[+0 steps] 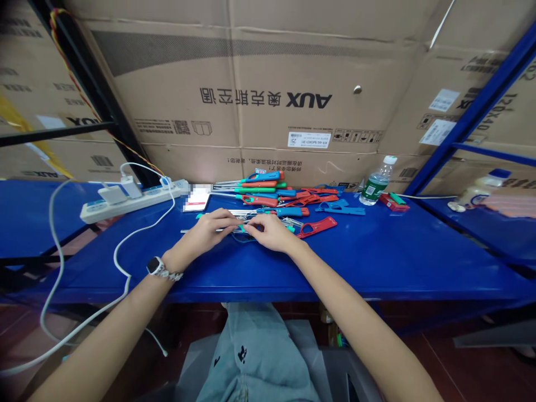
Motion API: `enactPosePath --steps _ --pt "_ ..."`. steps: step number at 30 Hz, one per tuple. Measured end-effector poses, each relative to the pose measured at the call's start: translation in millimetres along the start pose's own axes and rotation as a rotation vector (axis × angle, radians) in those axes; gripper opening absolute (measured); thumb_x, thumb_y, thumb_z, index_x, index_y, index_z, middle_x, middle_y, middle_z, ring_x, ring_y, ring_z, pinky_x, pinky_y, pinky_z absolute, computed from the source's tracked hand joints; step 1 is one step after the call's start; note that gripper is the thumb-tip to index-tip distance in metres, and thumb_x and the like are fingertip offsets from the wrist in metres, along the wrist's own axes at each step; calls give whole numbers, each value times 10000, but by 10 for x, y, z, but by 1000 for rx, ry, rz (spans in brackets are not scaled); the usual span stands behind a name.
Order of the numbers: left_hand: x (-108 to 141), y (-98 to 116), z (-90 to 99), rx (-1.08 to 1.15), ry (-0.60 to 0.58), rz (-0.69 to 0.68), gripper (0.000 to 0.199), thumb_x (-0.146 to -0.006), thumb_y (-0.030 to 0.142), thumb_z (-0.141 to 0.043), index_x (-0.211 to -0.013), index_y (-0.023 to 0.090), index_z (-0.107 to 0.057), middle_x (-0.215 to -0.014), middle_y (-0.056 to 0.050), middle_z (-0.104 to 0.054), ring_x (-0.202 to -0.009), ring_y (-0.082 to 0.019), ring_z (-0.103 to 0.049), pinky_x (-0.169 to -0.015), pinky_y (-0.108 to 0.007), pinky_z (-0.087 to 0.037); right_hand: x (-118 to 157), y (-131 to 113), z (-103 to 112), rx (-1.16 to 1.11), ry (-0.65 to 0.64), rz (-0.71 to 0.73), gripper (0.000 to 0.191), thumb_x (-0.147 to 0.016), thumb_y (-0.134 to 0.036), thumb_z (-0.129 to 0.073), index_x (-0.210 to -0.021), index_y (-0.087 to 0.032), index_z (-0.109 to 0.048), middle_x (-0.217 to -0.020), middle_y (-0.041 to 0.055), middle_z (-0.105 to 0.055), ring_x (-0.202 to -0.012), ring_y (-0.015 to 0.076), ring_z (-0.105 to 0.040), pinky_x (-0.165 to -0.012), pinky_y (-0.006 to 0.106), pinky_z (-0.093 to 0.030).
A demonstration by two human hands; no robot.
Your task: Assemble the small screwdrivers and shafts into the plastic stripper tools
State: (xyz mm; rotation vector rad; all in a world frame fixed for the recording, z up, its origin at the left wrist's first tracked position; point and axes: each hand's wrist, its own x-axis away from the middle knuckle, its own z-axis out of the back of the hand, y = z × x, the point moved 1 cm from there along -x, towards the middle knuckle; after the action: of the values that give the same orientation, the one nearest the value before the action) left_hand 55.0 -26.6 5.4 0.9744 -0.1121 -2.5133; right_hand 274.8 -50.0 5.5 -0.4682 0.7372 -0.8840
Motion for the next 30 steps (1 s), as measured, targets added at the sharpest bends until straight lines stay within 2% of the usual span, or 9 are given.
enactPosePath --steps 2,5,7,10,18,22,30 --pt "-12 -54 20 45 -64 53 233 -1005 196 -585 -1120 249 -781 -1012 -77 -740 -937 -217 -689 -851 -370 -571 28 8 41 58 18 -5 196 -970 -292 -575 -859 -201 -709 -825 34 -695 -733 177 -585 -694 314 -425" --pt "-38 -121 52 90 -162 111 203 -963 174 -637 -1054 247 -803 -971 -68 -748 -883 -204 -698 -819 -334 -560 95 14 74 248 21 13 108 -943 -208 -597 -914 -203 -701 -890 50 -690 -891 217 -609 -830 368 -427" --pt "-62 -148 62 101 -214 132 195 -945 156 -652 -1025 239 -809 -948 -62 -749 -848 -191 -697 -796 -311 -551 136 11 58 392 -2 26 85 -949 -214 -604 -945 -204 -688 -947 66 -673 -981 244 -589 -886 401 -401" --pt "-102 -172 55 128 -254 159 190 -930 147 -662 -1003 238 -813 -922 -51 -753 -818 -179 -698 -770 -290 -545 166 5 8 512 -38 40 109 -987 -265 -572 -980 -200 -660 -1015 89 -642 -1027 262 -551 -889 406 -382" --pt "-150 -236 11 240 -311 197 161 -881 164 -704 -988 211 -815 -923 -62 -785 -818 -182 -716 -770 -302 -553 163 57 -36 473 -77 57 107 -1019 -268 -513 -1013 -218 -607 -1041 70 -647 -1007 245 -534 -898 391 -348" --pt "-139 -253 -3 289 -298 224 147 -859 172 -727 -965 218 -820 -905 -57 -790 -799 -174 -714 -755 -292 -552 167 75 -51 431 -81 56 95 -1015 -250 -500 -1004 -222 -591 -1045 59 -655 -999 234 -548 -916 399 -339" --pt "-129 -199 1 272 -276 181 134 -884 194 -718 -961 225 -822 -855 -41 -781 -755 -163 -699 -713 -276 -537 174 80 -73 435 -81 67 115 -1005 -209 -456 -998 -220 -570 -1068 66 -663 -1013 241 -550 -888 394 -321"
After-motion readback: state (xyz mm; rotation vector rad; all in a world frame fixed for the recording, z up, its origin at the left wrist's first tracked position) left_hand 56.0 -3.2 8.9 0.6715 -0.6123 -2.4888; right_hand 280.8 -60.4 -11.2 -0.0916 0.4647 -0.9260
